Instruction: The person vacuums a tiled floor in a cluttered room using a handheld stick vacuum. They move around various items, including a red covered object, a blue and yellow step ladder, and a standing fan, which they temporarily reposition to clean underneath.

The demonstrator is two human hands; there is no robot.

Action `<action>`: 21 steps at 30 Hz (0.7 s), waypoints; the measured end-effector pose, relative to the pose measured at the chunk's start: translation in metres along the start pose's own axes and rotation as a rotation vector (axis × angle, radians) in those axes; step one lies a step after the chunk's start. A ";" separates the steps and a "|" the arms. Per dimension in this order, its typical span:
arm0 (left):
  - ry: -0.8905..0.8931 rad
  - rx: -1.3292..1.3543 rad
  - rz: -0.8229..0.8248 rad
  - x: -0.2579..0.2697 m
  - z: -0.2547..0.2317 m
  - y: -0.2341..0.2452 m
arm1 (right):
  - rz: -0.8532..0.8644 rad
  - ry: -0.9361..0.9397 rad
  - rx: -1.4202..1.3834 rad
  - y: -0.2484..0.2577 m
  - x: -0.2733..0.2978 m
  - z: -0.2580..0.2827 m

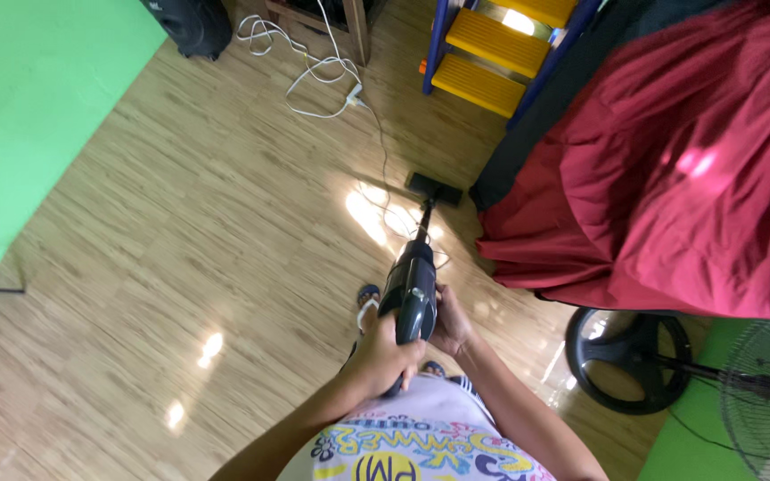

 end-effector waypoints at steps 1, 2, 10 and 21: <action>-0.015 0.010 0.015 -0.008 -0.007 0.015 | -0.012 0.009 -0.007 -0.012 -0.010 0.002; -0.033 0.017 0.033 -0.019 -0.015 0.029 | -0.021 0.023 -0.014 -0.024 -0.023 0.008; 0.001 0.003 0.110 -0.103 -0.046 0.088 | -0.039 0.067 -0.106 -0.066 -0.101 0.058; -0.020 0.090 0.203 -0.217 -0.123 0.106 | -0.004 0.155 -0.214 -0.097 -0.156 0.166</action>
Point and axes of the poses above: each hand's wrist, its own x-axis away from the middle knuckle, its own y-axis out of the back of the hand, z = x × y, the point moved 1 cm from there along -x, towards the middle knuckle, and after that the axes turned 7 degrees about -x, right-handed, at the moved point
